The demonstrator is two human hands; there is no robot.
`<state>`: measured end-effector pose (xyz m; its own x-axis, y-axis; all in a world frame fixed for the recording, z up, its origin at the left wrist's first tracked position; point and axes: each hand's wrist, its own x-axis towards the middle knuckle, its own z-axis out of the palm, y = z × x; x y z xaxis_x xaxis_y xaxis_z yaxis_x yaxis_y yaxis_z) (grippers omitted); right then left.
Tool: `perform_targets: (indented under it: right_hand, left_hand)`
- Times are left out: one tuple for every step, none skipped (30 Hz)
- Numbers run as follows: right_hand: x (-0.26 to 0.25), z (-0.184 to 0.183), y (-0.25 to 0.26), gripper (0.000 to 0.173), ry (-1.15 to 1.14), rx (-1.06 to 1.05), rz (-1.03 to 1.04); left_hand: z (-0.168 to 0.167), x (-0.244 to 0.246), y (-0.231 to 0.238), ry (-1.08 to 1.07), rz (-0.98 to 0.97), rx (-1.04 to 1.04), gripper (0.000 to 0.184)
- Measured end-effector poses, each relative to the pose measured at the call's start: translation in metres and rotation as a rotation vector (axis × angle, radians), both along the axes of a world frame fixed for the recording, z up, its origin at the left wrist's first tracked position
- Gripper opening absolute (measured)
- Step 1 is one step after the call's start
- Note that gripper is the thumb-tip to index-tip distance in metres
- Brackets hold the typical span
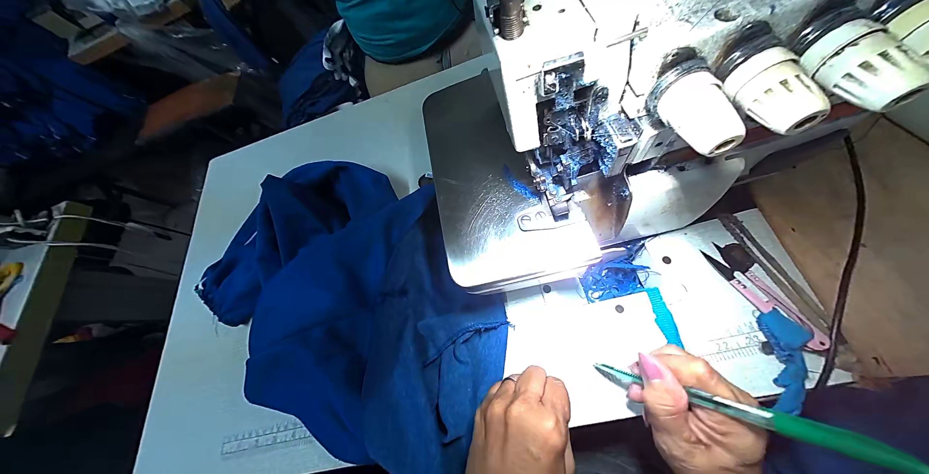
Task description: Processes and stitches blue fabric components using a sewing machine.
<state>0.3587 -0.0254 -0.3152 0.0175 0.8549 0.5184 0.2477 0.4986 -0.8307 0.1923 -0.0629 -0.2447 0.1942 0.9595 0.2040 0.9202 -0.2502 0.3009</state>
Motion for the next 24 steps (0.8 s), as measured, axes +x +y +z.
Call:
perform_targets:
  right_hand:
    - [0.0, 0.001, 0.0, 0.026, 0.022, -0.021, -0.003]
    - [0.0, 0.002, 0.0, 0.026, 0.04, -0.042, 0.008]
    - [0.0, 0.002, 0.0, 0.026, 0.055, -0.057, 0.032]
    - [-0.001, 0.002, 0.0, 0.026, 0.068, -0.07, 0.062]
    - [-0.001, 0.002, 0.0, 0.026, 0.08, -0.082, 0.092]
    - [-0.001, 0.002, -0.001, 0.026, 0.088, -0.093, 0.115]
    - [-0.001, 0.003, 0.0, 0.026, 0.093, -0.098, 0.13]
    - [-0.001, 0.003, 0.0, 0.027, 0.092, -0.099, 0.14]
    - [-0.001, 0.003, 0.0, 0.027, 0.085, -0.097, 0.147]
    - [-0.001, 0.003, 0.0, 0.028, 0.07, -0.094, 0.151]
    - [-0.001, 0.003, 0.001, 0.028, 0.064, -0.094, 0.158]
    - [-0.001, 0.003, 0.001, 0.029, 0.061, -0.093, 0.165]
    - [-0.002, 0.003, 0.001, 0.029, 0.061, -0.09, 0.172]
    - [-0.003, 0.003, 0.001, 0.028, 0.053, -0.085, 0.178]
    - [-0.003, 0.002, 0.001, 0.027, 0.045, -0.078, 0.186]
    - [-0.004, 0.001, 0.001, 0.027, 0.035, -0.07, 0.19]
    - [-0.004, 0.0, 0.001, 0.027, 0.018, -0.062, 0.191]
    - [-0.003, -0.001, 0.001, 0.027, 0.008, -0.053, 0.191]
    - [-0.002, -0.001, 0.001, 0.026, 0.006, -0.039, 0.18]
    - [-0.001, -0.001, 0.002, 0.025, 0.014, -0.02, 0.15]
    - [0.001, 0.001, 0.004, 0.024, 0.031, 0.006, 0.1]
    - [0.005, 0.005, 0.007, 0.023, 0.032, 0.027, 0.057]
    - [0.01, 0.013, 0.009, 0.023, 0.02, 0.026, 0.047]
    - [0.015, 0.024, 0.01, 0.023, -0.007, -0.006, 0.082]
  left_hand:
    - [-0.001, -0.002, -0.001, -0.009, 0.005, 0.008, 0.011]
    - [-0.003, -0.003, -0.002, -0.015, 0.007, 0.018, 0.011]
    - [-0.004, -0.003, -0.003, -0.017, 0.01, 0.025, 0.011]
    - [-0.004, -0.003, -0.003, -0.019, 0.014, 0.031, 0.011]
    - [-0.005, -0.002, -0.003, -0.02, 0.016, 0.035, 0.011]
    - [-0.005, -0.001, -0.003, -0.022, 0.017, 0.035, 0.011]
    - [-0.006, -0.001, -0.003, -0.023, 0.016, 0.036, 0.01]
    - [-0.006, 0.0, -0.002, -0.024, 0.014, 0.036, 0.01]
    - [-0.006, 0.001, -0.002, -0.023, 0.013, 0.034, 0.01]
    - [-0.005, 0.001, -0.002, -0.021, 0.011, 0.029, 0.009]
    - [-0.005, 0.001, -0.002, -0.018, 0.009, 0.027, 0.009]
    - [-0.005, 0.001, -0.002, -0.016, 0.007, 0.025, 0.009]
    - [-0.004, 0.001, -0.002, -0.013, 0.008, 0.022, 0.009]
    - [-0.004, 0.001, -0.002, -0.011, 0.01, 0.018, 0.009]
    - [-0.004, 0.001, -0.001, -0.009, 0.011, 0.016, 0.01]
    - [-0.004, 0.001, -0.001, -0.006, 0.01, 0.018, 0.01]
    - [-0.005, 0.001, -0.001, -0.003, 0.006, 0.024, 0.011]
    - [-0.006, 0.001, -0.001, -0.01, 0.001, 0.029, 0.011]
    - [-0.008, -0.001, -0.001, -0.032, -0.003, 0.038, 0.012]
    - [-0.01, -0.004, -0.001, -0.076, -0.003, 0.05, 0.012]
    - [-0.012, -0.008, -0.001, -0.15, 0.004, 0.059, 0.011]
    - [-0.013, -0.012, -0.002, -0.256, 0.015, 0.065, 0.011]
    - [-0.012, -0.016, -0.002, -0.384, 0.026, 0.068, 0.011]
    - [-0.009, -0.019, -0.003, -0.518, 0.035, 0.066, 0.011]
